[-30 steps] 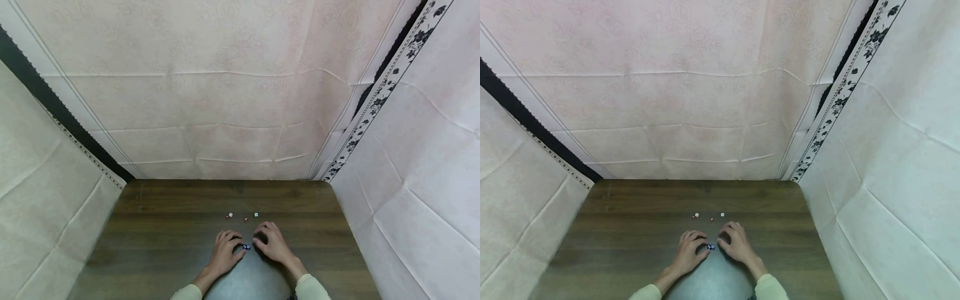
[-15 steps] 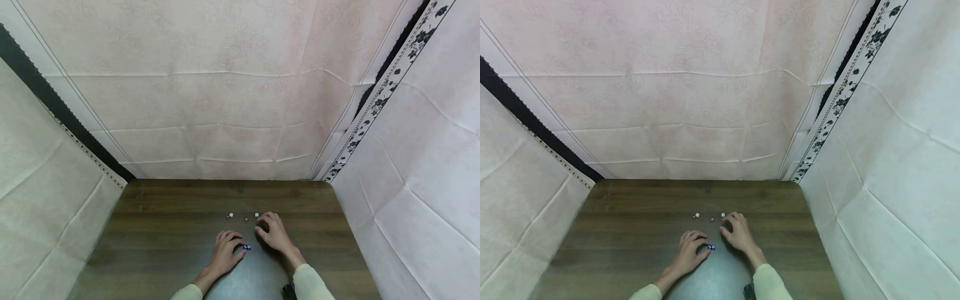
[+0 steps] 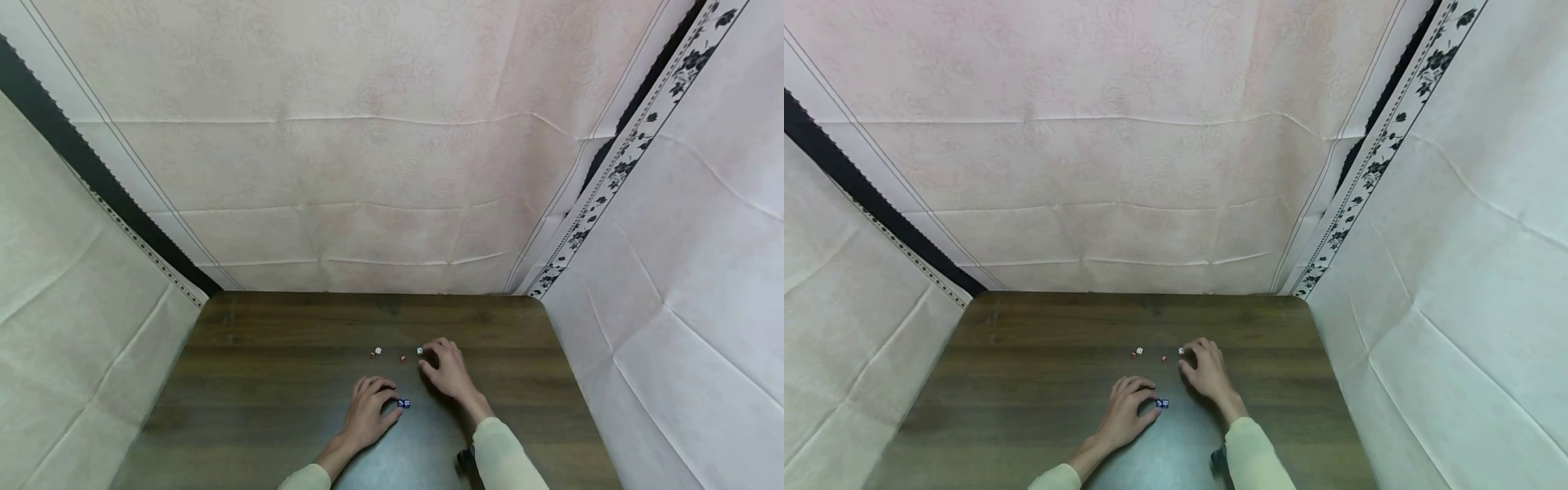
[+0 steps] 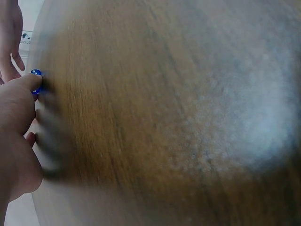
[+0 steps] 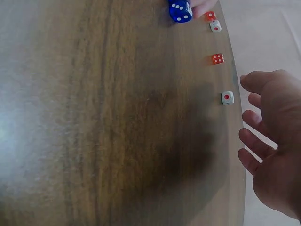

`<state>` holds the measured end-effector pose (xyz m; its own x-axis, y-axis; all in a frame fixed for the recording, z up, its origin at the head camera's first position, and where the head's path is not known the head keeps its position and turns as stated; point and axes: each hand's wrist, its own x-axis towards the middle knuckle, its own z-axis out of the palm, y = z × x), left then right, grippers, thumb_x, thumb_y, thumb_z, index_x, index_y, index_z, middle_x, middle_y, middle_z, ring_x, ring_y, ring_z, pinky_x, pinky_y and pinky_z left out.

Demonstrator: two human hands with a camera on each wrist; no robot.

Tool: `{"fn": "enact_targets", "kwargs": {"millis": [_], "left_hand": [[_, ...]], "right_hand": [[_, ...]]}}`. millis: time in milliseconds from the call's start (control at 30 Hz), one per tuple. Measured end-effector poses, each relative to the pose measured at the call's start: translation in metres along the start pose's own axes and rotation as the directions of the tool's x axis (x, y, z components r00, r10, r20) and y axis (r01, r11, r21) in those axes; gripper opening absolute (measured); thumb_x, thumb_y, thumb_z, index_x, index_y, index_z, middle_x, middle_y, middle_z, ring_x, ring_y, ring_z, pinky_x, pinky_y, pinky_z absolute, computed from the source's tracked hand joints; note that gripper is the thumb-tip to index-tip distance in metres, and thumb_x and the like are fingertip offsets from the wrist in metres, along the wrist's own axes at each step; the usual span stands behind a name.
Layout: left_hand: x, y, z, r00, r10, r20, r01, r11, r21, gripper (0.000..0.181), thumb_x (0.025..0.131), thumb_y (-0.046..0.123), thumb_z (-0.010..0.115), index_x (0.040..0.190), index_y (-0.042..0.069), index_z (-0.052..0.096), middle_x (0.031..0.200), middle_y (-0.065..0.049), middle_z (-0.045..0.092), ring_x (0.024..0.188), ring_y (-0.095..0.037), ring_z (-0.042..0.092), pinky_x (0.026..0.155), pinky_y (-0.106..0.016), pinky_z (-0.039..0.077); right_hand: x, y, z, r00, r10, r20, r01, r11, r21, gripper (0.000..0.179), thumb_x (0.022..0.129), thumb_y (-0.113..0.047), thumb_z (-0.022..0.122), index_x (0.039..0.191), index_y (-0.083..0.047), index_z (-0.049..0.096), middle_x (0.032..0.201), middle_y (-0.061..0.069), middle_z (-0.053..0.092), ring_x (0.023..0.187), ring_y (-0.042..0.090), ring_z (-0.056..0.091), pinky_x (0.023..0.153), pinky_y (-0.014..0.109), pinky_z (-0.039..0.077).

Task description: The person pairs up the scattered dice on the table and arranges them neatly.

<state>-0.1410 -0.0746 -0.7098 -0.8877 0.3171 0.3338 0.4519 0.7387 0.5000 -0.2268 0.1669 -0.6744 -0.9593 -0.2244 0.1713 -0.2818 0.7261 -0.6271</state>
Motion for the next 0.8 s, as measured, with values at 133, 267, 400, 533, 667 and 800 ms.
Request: {"fn": "enact_targets", "kwargs": {"millis": [133, 267, 400, 533, 667, 800], "left_hand": [[0.0, -0.001, 0.0, 1.0, 0.003, -0.002, -0.003, 1.0, 0.002, 0.021, 0.091, 0.03, 0.097, 0.108, 0.022, 0.086, 0.127, 0.002, 0.079, 0.126, -0.024, 0.067, 0.119, -0.064, 0.046], [0.0, -0.001, 0.0, 1.0, 0.004, 0.003, -0.004, 1.0, 0.008, 0.021, 0.091, 0.031, 0.097, 0.108, 0.023, 0.086, 0.127, 0.003, 0.079, 0.126, -0.024, 0.067, 0.119, -0.063, 0.047], [0.0, -0.001, 0.0, 1.0, 0.011, 0.003, -0.011, 1.0, 0.002, 0.021, 0.091, 0.03, 0.097, 0.107, 0.022, 0.086, 0.127, 0.002, 0.079, 0.125, -0.024, 0.067, 0.118, -0.063, 0.048], [0.0, -0.001, 0.001, 1.0, 0.015, -0.003, -0.015, 1.0, -0.006, 0.022, 0.091, 0.029, 0.097, 0.107, 0.021, 0.086, 0.127, 0.001, 0.079, 0.125, -0.026, 0.067, 0.118, -0.064, 0.048], [0.0, -0.001, 0.001, 1.0, 0.011, -0.007, -0.011, 1.0, -0.004, 0.022, 0.09, 0.029, 0.097, 0.107, 0.022, 0.086, 0.127, 0.001, 0.079, 0.125, -0.025, 0.067, 0.118, -0.065, 0.048], [-0.001, -0.001, 0.001, 1.0, 0.013, -0.008, -0.013, 1.0, -0.007, 0.021, 0.09, 0.029, 0.097, 0.107, 0.021, 0.086, 0.126, 0.001, 0.079, 0.125, -0.026, 0.068, 0.117, -0.065, 0.048]], "right_hand": [[0.007, 0.003, 0.002, 1.0, -0.012, -0.01, 0.012, 1.0, -0.008, 0.03, 0.101, -0.018, 0.086, 0.129, -0.009, 0.081, 0.13, 0.013, 0.075, 0.121, 0.034, 0.067, 0.11, 0.06, 0.054], [0.012, 0.005, 0.003, 1.0, 0.006, 0.006, -0.006, 1.0, -0.013, 0.029, 0.102, -0.017, 0.085, 0.129, -0.009, 0.081, 0.131, 0.014, 0.075, 0.123, 0.035, 0.067, 0.113, 0.062, 0.053], [0.015, 0.005, 0.005, 0.999, 0.028, 0.027, -0.027, 0.999, -0.044, 0.029, 0.103, -0.019, 0.084, 0.13, -0.009, 0.08, 0.133, 0.015, 0.074, 0.124, 0.036, 0.067, 0.114, 0.062, 0.052], [0.017, 0.004, 0.005, 0.998, 0.052, 0.044, -0.05, 0.997, -0.051, 0.031, 0.103, -0.019, 0.084, 0.131, -0.008, 0.08, 0.135, 0.016, 0.074, 0.125, 0.036, 0.066, 0.115, 0.062, 0.051], [0.019, 0.005, 0.007, 0.996, 0.075, 0.043, -0.074, 0.997, -0.039, 0.03, 0.103, -0.018, 0.084, 0.131, -0.008, 0.08, 0.135, 0.016, 0.074, 0.125, 0.036, 0.065, 0.115, 0.06, 0.051], [0.02, 0.006, 0.01, 0.997, 0.068, 0.022, -0.067, 0.996, -0.051, 0.027, 0.101, -0.016, 0.086, 0.126, -0.009, 0.082, 0.131, 0.015, 0.074, 0.121, 0.034, 0.065, 0.112, 0.059, 0.051]]}}
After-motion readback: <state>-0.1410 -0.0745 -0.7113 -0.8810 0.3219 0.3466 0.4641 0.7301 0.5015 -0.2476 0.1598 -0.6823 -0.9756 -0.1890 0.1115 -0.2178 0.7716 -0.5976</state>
